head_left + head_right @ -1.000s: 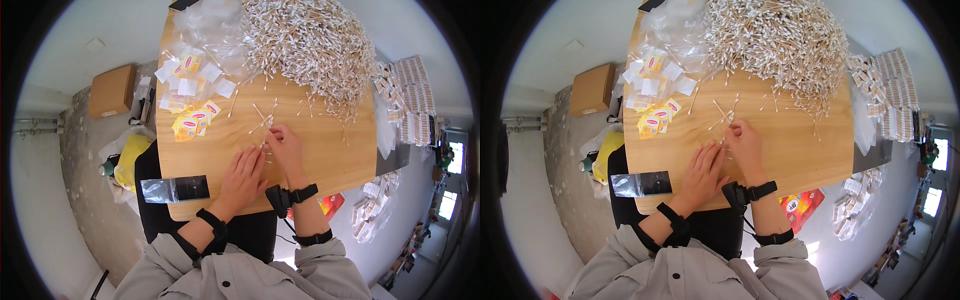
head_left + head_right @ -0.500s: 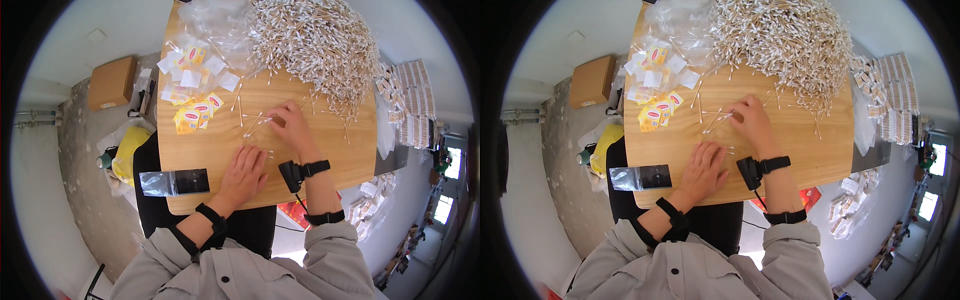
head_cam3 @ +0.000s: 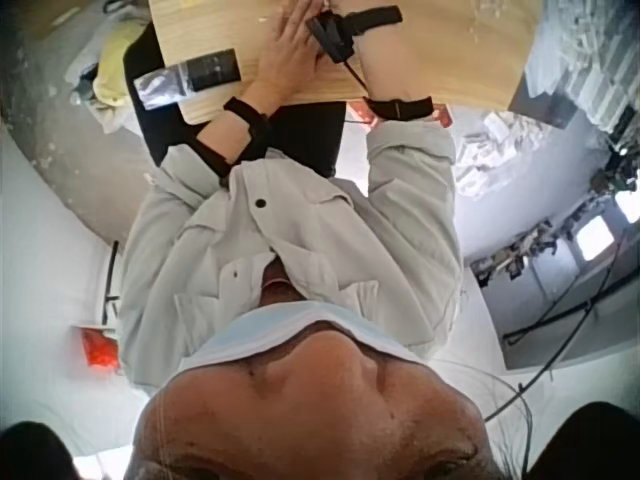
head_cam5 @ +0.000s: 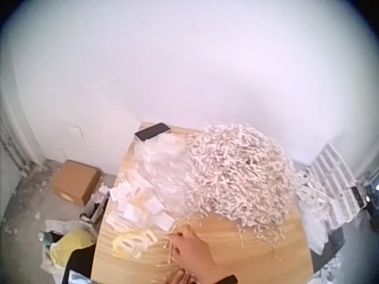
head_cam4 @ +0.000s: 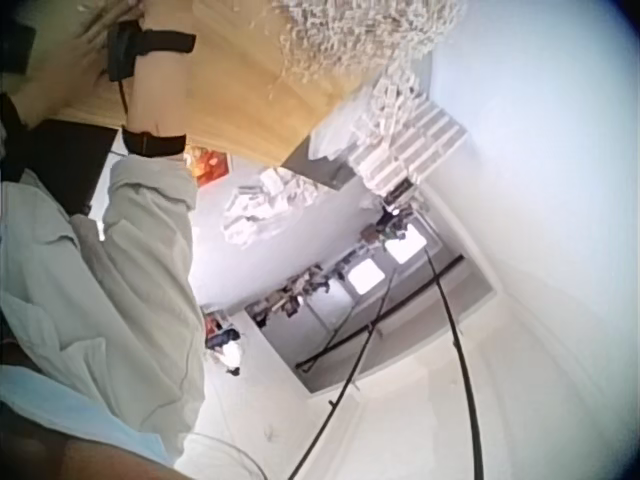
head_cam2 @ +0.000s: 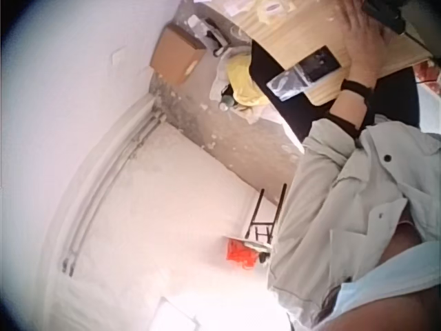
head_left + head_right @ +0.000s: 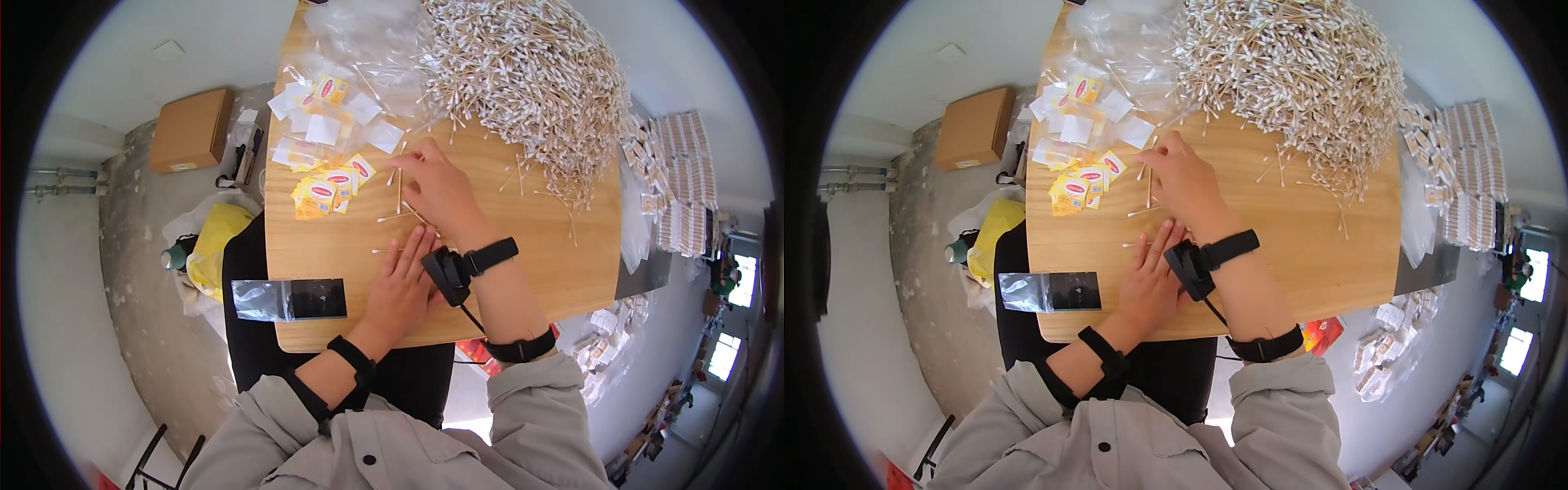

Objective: The person gathers cotton swabs from a large pile on a wooden table and arranges them into neat rows. They then place the aligned swabs into small plastic packaging sleeves, seal the packages, and set them aside. The process is repeated continuously throughout the clip.

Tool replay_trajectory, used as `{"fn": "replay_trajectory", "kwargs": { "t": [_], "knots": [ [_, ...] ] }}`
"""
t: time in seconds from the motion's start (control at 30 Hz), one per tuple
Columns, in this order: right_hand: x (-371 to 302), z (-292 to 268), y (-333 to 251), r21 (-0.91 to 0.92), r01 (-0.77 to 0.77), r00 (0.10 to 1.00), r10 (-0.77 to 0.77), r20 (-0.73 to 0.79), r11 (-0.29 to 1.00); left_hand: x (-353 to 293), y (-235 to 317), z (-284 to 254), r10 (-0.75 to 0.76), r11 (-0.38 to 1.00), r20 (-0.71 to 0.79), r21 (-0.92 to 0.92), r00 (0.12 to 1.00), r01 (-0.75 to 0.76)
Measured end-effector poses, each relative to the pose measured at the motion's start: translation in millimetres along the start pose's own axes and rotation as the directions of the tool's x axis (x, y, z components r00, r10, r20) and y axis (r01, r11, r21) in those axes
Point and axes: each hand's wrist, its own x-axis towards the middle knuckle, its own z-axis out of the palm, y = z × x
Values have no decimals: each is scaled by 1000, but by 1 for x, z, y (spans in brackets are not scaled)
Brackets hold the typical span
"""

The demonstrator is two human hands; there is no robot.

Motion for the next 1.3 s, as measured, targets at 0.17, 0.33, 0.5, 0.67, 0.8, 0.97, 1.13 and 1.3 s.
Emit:
{"fn": "replay_trajectory", "kwargs": {
  "t": [0.17,0.33,0.5,0.67,0.8,0.97,1.13,1.3],
  "knots": [
    [-17,-9,23,30,-172,982,169,88,985,-2,-1,0,34,999,2,-8,999,-34],
    [-58,-15,30,205,-403,915,401,51,892,-2,-1,-3,38,999,-2,-29,999,-38],
    [-69,-11,28,308,-288,938,332,-100,907,-3,-1,-2,39,997,-54,-65,998,-43],
    [-66,-12,26,195,-294,953,302,-14,936,-5,1,-3,9,999,-48,-34,999,-11],
    [-60,-18,47,251,-326,934,351,-60,911,-4,2,0,8,998,-66,-63,998,-13],
    [-70,-17,43,299,-299,951,310,11,906,-9,-4,2,-1,998,-100,-66,995,-6],
    [-93,-14,23,513,-311,927,375,-23,800,-19,-13,-13,-24,1000,-98,3,995,25],
    [-123,0,22,567,-316,751,566,-339,760,0,-10,-19,-64,994,36,87,997,61]
  ]
}}
